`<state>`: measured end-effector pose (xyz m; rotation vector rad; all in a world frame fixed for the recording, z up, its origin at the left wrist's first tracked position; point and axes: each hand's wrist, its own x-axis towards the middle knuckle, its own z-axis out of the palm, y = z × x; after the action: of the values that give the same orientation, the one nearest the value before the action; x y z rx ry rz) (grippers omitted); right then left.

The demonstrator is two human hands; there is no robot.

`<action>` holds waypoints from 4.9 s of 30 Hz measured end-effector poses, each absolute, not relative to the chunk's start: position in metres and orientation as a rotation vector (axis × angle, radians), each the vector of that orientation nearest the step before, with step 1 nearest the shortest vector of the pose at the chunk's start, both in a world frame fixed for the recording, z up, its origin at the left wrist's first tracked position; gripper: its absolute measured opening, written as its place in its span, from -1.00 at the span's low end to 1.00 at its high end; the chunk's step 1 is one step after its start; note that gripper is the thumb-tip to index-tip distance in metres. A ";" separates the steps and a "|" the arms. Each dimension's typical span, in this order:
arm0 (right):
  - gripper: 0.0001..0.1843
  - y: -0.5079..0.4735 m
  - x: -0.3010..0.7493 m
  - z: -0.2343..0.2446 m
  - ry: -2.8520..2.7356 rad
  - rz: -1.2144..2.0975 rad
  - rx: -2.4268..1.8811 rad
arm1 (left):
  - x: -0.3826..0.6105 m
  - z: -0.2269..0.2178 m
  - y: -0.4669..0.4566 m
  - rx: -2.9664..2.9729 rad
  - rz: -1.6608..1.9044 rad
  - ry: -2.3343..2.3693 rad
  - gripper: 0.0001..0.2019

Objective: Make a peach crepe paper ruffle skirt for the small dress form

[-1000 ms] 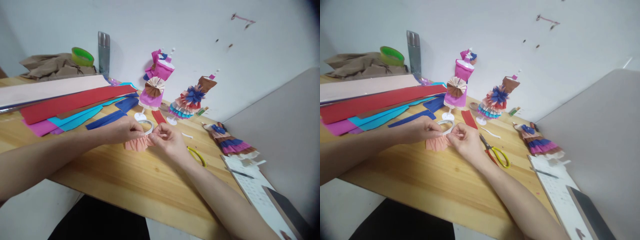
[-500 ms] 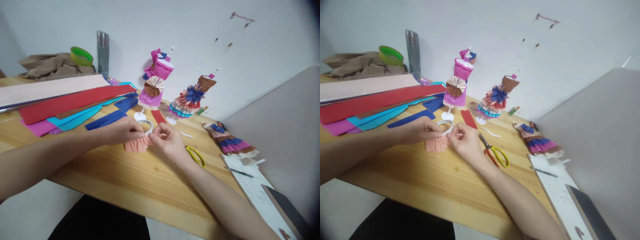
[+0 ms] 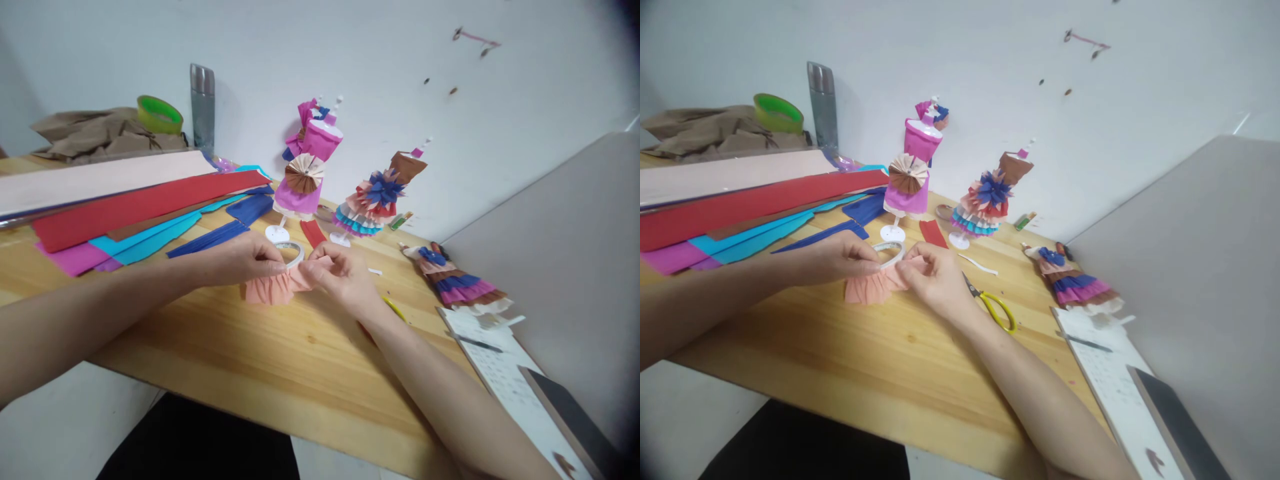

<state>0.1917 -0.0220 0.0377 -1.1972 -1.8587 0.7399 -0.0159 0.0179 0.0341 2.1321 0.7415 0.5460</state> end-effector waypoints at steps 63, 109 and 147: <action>-0.81 -0.018 0.191 0.039 -1.766 0.968 -1.116 | -0.015 0.037 0.016 2.198 0.605 0.773 -0.67; -0.72 -0.011 0.193 0.037 -1.617 1.144 -1.196 | -0.019 0.034 0.016 2.193 0.607 0.601 -0.65; -0.88 -0.023 0.192 0.041 -2.015 0.274 -0.982 | -0.016 0.036 0.019 2.182 0.602 0.772 -0.64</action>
<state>0.1923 -0.0228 0.0409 -0.9818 -2.0145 0.2743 -0.0161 0.0186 0.0359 2.1822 0.7722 0.6024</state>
